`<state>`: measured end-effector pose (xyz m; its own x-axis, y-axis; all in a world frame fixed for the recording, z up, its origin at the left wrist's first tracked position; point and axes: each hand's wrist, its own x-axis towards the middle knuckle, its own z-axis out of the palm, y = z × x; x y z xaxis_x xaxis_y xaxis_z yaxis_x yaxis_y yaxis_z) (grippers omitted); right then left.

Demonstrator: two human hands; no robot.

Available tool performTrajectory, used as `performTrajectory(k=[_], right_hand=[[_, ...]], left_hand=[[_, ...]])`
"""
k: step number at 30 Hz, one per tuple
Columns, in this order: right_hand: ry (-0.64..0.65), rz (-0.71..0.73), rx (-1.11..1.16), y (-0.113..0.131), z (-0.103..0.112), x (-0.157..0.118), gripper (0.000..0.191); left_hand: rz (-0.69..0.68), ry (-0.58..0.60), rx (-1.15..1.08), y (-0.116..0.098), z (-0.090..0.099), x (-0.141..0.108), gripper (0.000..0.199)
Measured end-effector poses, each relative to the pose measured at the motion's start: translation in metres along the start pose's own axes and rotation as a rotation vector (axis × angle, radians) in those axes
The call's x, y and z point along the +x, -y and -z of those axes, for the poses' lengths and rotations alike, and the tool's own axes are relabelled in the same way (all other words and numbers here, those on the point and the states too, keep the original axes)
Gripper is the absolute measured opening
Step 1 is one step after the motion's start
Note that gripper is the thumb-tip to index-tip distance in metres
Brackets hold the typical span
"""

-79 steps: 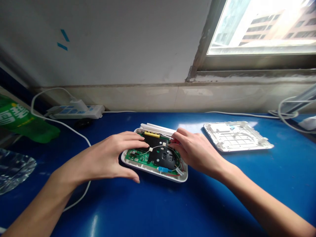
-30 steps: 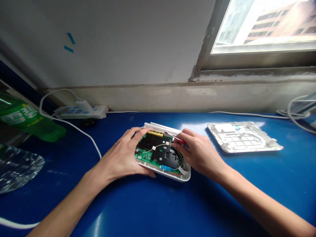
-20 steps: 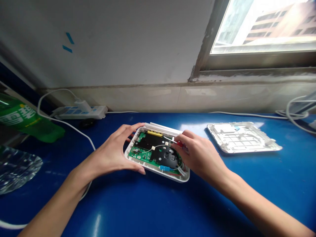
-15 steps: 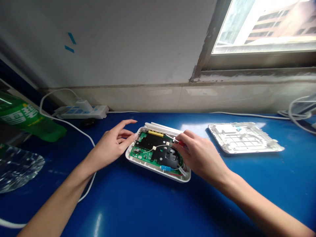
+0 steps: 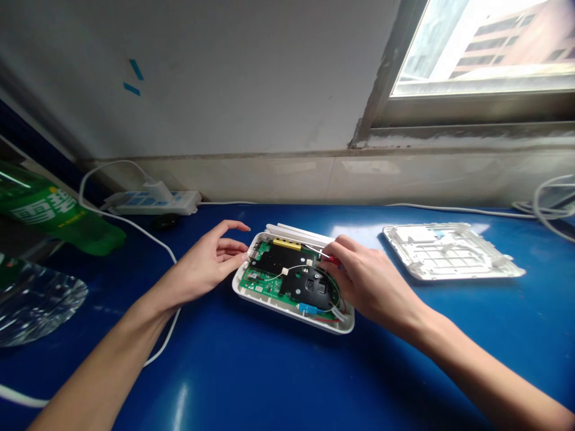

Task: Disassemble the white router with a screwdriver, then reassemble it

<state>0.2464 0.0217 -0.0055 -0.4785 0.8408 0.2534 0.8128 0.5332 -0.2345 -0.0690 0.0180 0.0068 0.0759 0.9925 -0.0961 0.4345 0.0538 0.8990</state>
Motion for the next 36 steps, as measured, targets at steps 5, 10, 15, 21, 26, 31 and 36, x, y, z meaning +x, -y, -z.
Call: performTrajectory(k=[5, 10, 15, 21, 26, 31, 36], right_hand=[[-0.014, 0.037, 0.028, -0.004, 0.001, 0.0, 0.019], [-0.024, 0.052, 0.045, -0.005, 0.001, 0.001, 0.019], [-0.03, 0.046, 0.042, -0.003, 0.002, -0.001, 0.021], [-0.004, 0.016, 0.005, 0.002, 0.005, -0.001, 0.023], [0.004, 0.024, -0.036, 0.0, 0.004, -0.001, 0.02], [-0.017, 0.055, 0.019, -0.004, 0.005, -0.001, 0.019], [-0.052, 0.064, 0.126, -0.006, 0.007, 0.001, 0.02]], left_hand=[[0.031, 0.045, -0.03, -0.002, -0.001, 0.0, 0.054], [0.01, 0.046, -0.04, -0.001, -0.002, 0.0, 0.05], [-0.023, 0.054, -0.049, 0.0, -0.004, -0.002, 0.042], [-0.04, 0.086, -0.026, -0.001, -0.001, -0.002, 0.037], [-0.13, 0.07, 0.1, -0.006, -0.003, -0.003, 0.033], [-0.188, 0.043, 0.305, -0.013, -0.01, -0.007, 0.024], [-0.226, 0.0, 0.401, -0.013, -0.011, -0.008, 0.023]])
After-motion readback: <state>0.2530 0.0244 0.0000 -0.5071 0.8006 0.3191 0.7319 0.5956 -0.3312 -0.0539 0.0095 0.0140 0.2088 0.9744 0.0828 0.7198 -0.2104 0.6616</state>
